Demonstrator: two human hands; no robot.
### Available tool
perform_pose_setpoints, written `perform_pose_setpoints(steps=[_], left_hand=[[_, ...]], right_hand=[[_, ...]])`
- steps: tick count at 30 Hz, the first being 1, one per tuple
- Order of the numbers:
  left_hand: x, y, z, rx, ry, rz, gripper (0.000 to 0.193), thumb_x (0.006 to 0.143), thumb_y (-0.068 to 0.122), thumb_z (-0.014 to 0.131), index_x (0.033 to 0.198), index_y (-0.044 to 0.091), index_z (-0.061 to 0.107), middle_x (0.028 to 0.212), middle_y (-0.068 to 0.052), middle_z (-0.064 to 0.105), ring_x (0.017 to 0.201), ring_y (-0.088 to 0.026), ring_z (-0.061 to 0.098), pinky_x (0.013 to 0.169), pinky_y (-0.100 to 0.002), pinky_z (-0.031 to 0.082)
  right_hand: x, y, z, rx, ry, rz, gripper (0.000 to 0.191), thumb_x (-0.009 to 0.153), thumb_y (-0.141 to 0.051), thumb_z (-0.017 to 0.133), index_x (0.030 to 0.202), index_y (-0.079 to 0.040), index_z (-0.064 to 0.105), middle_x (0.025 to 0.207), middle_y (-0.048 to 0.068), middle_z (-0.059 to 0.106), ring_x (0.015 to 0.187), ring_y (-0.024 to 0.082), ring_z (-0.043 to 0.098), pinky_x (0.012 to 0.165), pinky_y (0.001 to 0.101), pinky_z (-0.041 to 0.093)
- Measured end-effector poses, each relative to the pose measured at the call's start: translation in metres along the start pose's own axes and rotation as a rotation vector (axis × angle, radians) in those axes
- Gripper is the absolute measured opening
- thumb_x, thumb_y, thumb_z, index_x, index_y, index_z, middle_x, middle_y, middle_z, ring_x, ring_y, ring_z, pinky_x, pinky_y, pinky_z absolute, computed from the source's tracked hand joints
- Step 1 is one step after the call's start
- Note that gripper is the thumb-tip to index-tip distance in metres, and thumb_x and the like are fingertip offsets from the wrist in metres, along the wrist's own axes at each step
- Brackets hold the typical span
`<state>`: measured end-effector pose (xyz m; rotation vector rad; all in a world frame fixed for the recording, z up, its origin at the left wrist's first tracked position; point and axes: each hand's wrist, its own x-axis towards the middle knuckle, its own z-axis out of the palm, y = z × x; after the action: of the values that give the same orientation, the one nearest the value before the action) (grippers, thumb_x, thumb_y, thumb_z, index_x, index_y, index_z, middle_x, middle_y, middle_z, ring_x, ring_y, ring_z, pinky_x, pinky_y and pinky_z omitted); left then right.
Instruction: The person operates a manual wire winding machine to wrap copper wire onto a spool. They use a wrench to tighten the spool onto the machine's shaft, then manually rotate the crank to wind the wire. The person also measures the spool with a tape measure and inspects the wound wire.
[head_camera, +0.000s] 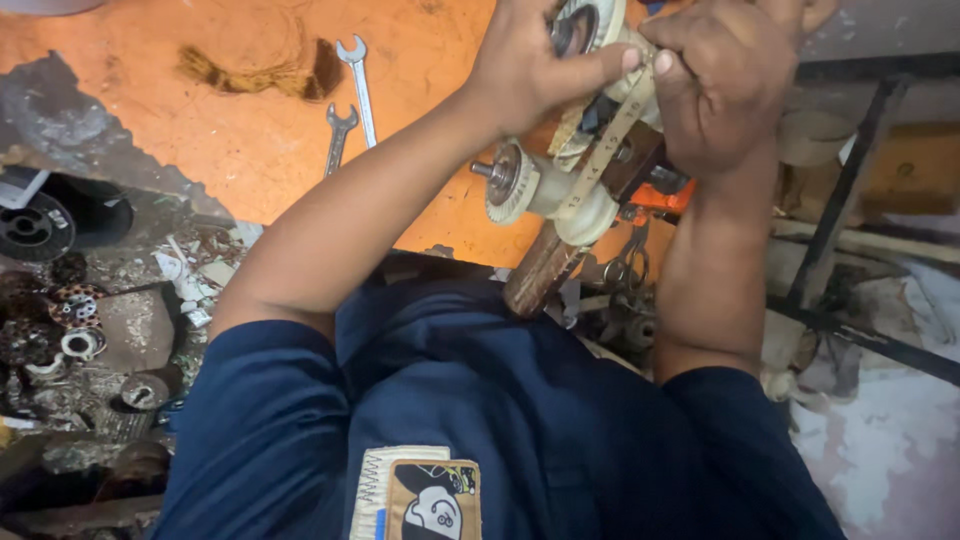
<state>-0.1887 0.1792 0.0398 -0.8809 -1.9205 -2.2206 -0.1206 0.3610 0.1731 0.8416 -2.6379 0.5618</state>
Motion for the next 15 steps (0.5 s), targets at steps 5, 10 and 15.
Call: perform_pose_setpoints(steps=[5, 10, 15], left_hand=[[0.001, 0.011, 0.0, -0.089, 0.024, 0.04, 0.04, 0.083, 0.026, 0.089, 0.103, 0.003, 0.064, 0.085, -0.006, 0.063, 0.077, -0.019, 0.06, 0.072, -0.034, 0.051], [0.0, 0.026, -0.005, -0.224, 0.001, -0.005, 0.049, 0.088, 0.022, 0.088, 0.125, 0.004, 0.062, 0.093, -0.003, 0.067, 0.081, -0.012, 0.063, 0.072, -0.025, 0.053], [-0.001, 0.026, -0.005, -0.331, -0.025, 0.025, 0.043, 0.092, 0.021, 0.086, 0.122, 0.005, 0.061, 0.099, -0.005, 0.067, 0.086, -0.014, 0.064, 0.079, -0.026, 0.053]], right_hand=[[0.01, -0.007, -0.003, -0.255, 0.002, -0.059, 0.024, 0.111, -0.024, 0.06, 0.104, -0.005, 0.072, 0.086, 0.012, 0.065, 0.1, 0.032, 0.056, 0.1, 0.0488, 0.031], [0.013, -0.008, -0.001, -0.165, 0.01, 0.0, 0.024, 0.108, -0.025, 0.06, 0.103, -0.005, 0.074, 0.086, 0.01, 0.069, 0.101, 0.033, 0.057, 0.101, 0.051, 0.03], [0.005, -0.007, 0.002, -0.22, 0.036, -0.018, 0.022, 0.107, -0.023, 0.061, 0.103, -0.006, 0.075, 0.09, 0.008, 0.07, 0.107, 0.03, 0.058, 0.113, 0.0514, 0.017]])
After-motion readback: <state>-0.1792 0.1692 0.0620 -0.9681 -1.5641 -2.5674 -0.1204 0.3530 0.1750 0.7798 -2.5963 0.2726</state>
